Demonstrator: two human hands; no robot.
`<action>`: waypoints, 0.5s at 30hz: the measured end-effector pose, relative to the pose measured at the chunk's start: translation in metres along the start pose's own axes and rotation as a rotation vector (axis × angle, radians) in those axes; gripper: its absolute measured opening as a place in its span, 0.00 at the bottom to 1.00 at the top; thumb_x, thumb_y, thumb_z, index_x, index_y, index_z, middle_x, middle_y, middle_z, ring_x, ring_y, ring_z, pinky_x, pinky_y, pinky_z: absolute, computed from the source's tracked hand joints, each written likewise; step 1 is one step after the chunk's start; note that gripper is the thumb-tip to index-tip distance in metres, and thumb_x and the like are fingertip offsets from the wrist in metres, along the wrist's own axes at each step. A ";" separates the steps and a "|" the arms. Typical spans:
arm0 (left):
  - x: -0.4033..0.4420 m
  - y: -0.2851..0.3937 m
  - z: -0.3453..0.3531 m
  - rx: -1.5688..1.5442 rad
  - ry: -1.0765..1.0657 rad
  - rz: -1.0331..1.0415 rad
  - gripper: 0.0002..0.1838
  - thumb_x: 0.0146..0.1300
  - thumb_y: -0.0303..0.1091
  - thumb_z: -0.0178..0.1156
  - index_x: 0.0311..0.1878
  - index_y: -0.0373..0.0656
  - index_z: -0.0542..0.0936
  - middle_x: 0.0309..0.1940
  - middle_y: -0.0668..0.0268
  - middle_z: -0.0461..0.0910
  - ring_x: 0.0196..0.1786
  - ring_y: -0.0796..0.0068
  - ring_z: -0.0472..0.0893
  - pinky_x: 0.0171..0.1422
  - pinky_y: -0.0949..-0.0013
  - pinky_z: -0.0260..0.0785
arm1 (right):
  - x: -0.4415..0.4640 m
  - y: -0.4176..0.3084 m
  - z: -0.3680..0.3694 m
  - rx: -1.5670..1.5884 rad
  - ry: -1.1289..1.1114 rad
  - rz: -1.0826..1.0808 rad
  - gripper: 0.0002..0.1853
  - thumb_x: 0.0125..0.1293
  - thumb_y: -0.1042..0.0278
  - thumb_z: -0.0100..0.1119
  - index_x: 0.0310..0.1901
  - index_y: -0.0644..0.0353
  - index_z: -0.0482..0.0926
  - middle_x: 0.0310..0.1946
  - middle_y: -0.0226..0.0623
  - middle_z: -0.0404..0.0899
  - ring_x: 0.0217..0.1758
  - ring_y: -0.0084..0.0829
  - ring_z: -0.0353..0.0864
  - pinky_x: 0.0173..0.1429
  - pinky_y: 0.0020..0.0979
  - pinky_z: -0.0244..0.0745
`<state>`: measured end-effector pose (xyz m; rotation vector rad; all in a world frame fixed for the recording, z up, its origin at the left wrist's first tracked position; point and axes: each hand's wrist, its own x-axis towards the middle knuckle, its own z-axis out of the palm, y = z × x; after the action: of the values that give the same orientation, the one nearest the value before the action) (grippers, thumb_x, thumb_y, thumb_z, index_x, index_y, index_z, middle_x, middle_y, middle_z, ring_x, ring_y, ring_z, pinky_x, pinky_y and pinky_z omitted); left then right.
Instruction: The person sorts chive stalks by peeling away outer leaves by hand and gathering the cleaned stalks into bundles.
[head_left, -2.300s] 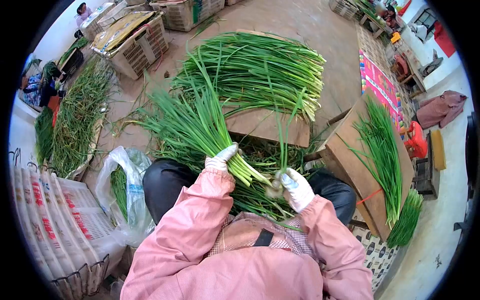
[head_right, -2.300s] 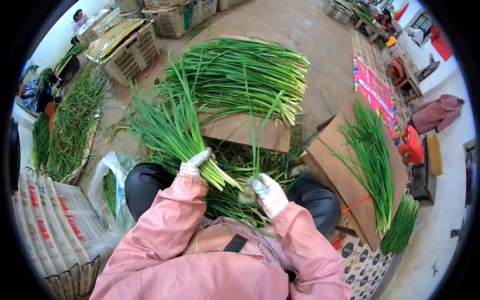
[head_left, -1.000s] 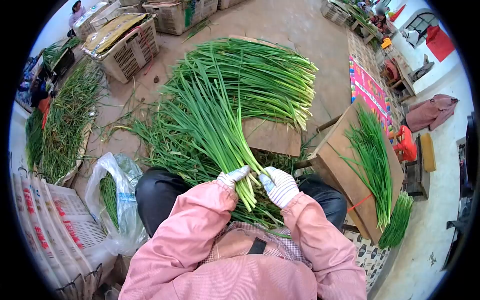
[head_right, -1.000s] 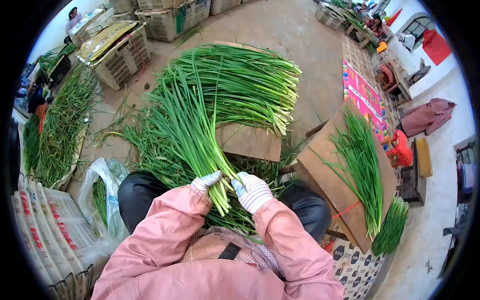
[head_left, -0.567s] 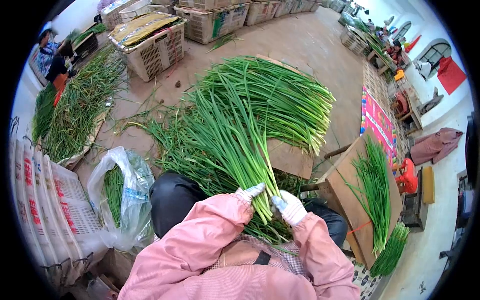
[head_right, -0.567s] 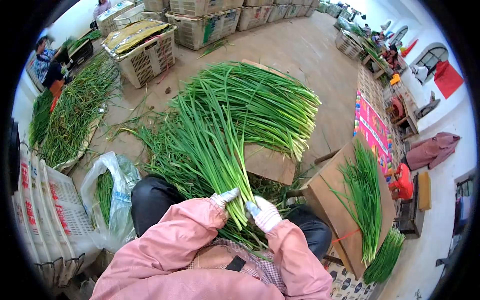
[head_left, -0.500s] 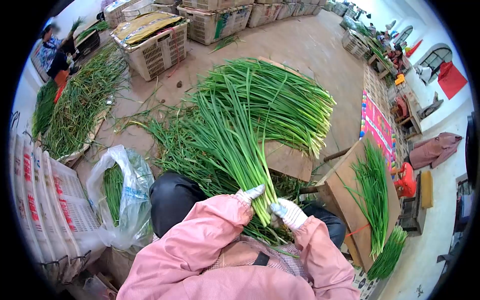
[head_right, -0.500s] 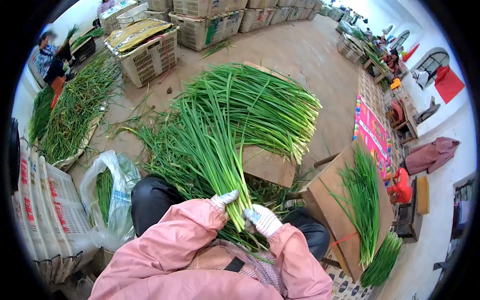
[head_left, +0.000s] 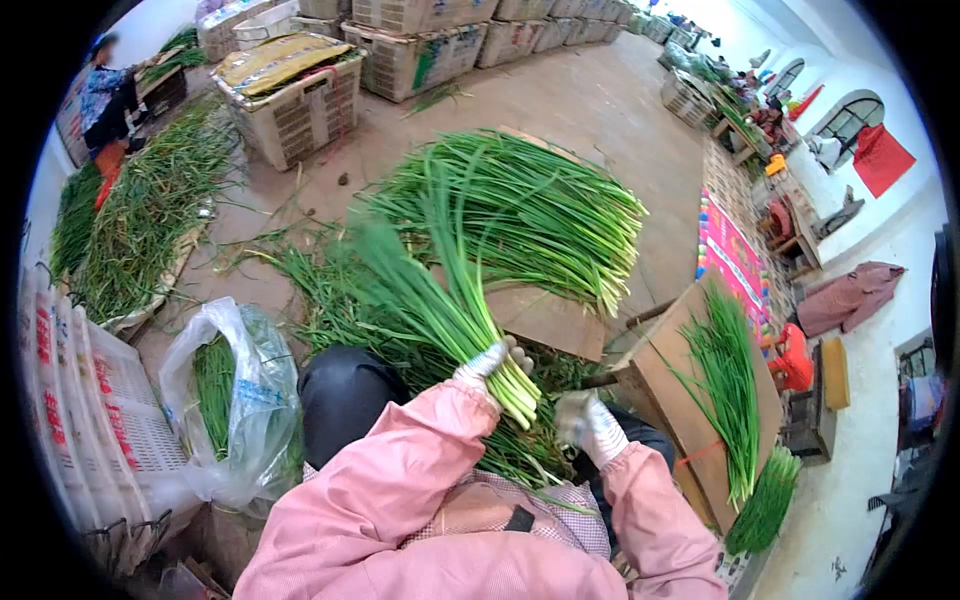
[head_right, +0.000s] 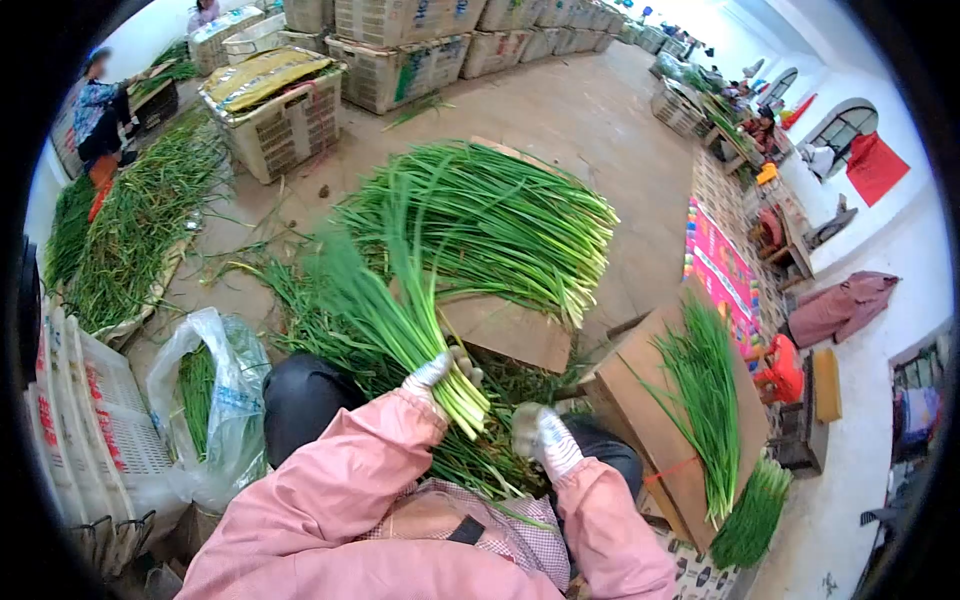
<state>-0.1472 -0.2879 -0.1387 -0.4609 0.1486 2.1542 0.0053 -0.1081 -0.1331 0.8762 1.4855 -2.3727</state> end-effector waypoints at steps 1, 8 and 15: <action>0.000 -0.005 0.010 -0.035 0.100 0.093 0.13 0.47 0.29 0.67 0.37 0.43 0.76 0.32 0.66 0.77 0.38 0.67 0.77 0.45 0.52 0.74 | -0.009 -0.002 0.017 0.000 0.224 -0.309 0.37 0.56 0.36 0.49 0.58 0.59 0.62 0.53 0.43 0.66 0.56 0.38 0.65 0.58 0.40 0.64; 0.019 -0.059 0.027 -0.201 0.081 -0.106 0.10 0.52 0.30 0.63 0.38 0.42 0.76 0.29 0.63 0.77 0.33 0.65 0.78 0.42 0.58 0.74 | 0.021 -0.004 0.102 0.492 0.317 -0.654 0.28 0.62 0.47 0.47 0.57 0.57 0.63 0.56 0.39 0.65 0.57 0.35 0.66 0.63 0.36 0.60; 0.023 -0.052 0.003 0.019 0.130 -0.101 0.12 0.53 0.35 0.63 0.40 0.44 0.78 0.34 0.63 0.79 0.38 0.65 0.78 0.47 0.56 0.72 | 0.000 -0.069 0.059 -0.699 0.295 -0.460 0.32 0.57 0.54 0.57 0.58 0.64 0.60 0.54 0.43 0.65 0.57 0.37 0.66 0.59 0.36 0.63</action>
<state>-0.1186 -0.2388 -0.1416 -0.5854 0.2143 2.0229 -0.0488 -0.1276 -0.0629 0.7689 2.6333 -1.7515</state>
